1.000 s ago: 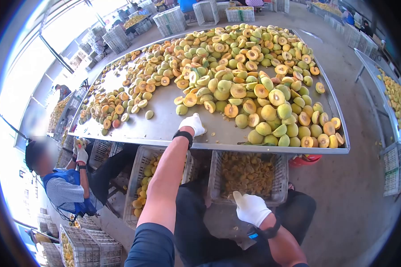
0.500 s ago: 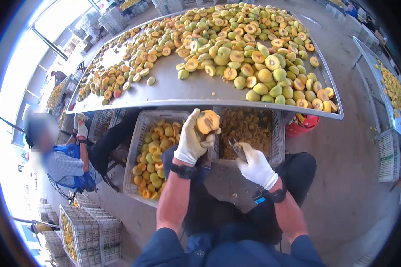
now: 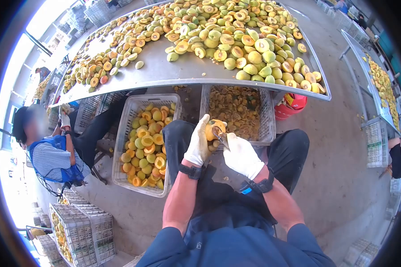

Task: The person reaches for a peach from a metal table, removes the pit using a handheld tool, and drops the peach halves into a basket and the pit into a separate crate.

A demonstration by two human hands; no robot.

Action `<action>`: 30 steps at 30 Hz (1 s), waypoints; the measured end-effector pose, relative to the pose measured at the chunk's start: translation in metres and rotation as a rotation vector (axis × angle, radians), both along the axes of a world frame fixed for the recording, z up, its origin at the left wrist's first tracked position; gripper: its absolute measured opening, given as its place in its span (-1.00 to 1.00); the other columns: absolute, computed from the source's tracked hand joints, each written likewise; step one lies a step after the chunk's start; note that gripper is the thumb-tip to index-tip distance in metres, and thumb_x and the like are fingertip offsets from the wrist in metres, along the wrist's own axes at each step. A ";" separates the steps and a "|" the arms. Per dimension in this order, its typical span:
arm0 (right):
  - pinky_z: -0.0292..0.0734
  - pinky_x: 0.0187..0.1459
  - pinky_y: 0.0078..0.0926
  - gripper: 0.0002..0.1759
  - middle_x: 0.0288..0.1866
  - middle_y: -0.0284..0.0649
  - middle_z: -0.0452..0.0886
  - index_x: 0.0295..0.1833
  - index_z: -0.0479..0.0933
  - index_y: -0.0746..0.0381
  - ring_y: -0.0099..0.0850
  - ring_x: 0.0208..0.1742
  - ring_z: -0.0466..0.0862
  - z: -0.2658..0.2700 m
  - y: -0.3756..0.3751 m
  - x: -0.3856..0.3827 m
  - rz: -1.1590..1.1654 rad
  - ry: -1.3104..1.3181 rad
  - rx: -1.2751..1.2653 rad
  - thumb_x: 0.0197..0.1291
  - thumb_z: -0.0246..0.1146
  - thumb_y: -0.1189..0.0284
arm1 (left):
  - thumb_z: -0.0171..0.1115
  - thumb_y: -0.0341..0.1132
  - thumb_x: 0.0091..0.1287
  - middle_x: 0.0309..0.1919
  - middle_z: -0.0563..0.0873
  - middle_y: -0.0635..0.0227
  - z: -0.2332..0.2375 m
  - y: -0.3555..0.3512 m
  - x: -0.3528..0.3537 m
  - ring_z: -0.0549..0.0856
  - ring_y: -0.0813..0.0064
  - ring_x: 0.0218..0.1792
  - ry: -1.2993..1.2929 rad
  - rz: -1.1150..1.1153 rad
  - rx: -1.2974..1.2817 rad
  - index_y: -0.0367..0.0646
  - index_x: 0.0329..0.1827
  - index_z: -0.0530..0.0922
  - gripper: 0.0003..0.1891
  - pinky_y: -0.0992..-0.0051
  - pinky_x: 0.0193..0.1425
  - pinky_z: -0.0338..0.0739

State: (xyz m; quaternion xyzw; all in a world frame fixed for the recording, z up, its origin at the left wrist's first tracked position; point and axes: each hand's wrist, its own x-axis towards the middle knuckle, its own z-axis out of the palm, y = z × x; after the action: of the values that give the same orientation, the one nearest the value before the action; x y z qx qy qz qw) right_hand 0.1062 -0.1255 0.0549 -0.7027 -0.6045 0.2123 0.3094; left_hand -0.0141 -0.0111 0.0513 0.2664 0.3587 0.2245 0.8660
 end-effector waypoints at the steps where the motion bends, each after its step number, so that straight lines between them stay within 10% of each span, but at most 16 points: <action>1: 0.52 -0.27 0.02 -0.76 -0.38 0.18 0.57 -0.09 0.39 0.38 0.15 -0.31 0.63 0.000 0.000 -0.001 -0.002 -0.005 -0.002 0.15 0.17 0.52 | -0.12 0.17 0.50 -0.49 0.67 0.34 -0.001 0.000 0.000 0.41 0.61 -0.74 -0.020 0.006 -0.011 -0.32 -0.08 0.64 -0.36 0.72 -0.74 0.15; 8: 0.58 -0.30 -0.03 -0.77 -0.40 0.19 0.59 -0.12 0.38 0.43 0.09 -0.36 0.67 -0.003 0.003 -0.006 -0.032 -0.052 0.044 0.14 0.14 0.51 | -0.07 0.08 0.48 -0.44 0.70 0.35 -0.008 -0.008 0.003 0.51 0.66 -0.66 0.008 0.057 0.307 -0.32 -0.10 0.65 -0.44 0.73 -0.71 0.26; 17: 0.53 -0.32 -0.02 -0.69 -0.42 0.21 0.58 -0.04 0.37 0.54 0.11 -0.36 0.63 -0.028 0.002 -0.004 0.033 -0.050 0.040 0.14 0.08 0.54 | -0.05 0.05 0.46 -0.31 0.76 0.30 -0.017 0.000 0.000 0.60 0.62 -0.56 -0.005 0.034 -0.077 -0.26 -0.12 0.63 -0.50 0.72 -0.63 0.37; 25: 0.51 -0.35 -0.11 -0.70 -0.39 0.12 0.56 -0.01 0.38 0.47 0.06 -0.44 0.58 -0.029 -0.012 0.010 0.169 0.111 -0.072 0.19 0.06 0.51 | 0.02 0.15 0.40 -0.32 0.76 0.27 -0.024 0.003 0.000 0.70 0.57 -0.42 0.163 -0.151 0.071 -0.20 -0.14 0.64 -0.47 0.64 -0.62 0.40; 30: 0.44 -0.59 -0.46 -0.68 -0.35 -0.18 0.53 0.06 0.32 0.31 -0.48 -0.60 0.46 0.009 -0.005 0.009 -0.123 0.975 -0.459 0.21 0.10 0.46 | 0.04 0.12 0.49 -0.35 0.73 0.40 -0.012 -0.008 0.009 0.63 0.60 -0.52 0.147 -0.024 0.347 -0.16 0.00 0.64 -0.51 0.62 -0.58 0.39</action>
State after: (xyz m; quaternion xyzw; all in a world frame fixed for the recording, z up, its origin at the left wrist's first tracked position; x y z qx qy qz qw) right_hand 0.1149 -0.1305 0.0640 -0.6062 -0.2868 0.6218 0.4046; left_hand -0.0049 -0.0193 0.0391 0.4319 0.3736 0.2526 0.7811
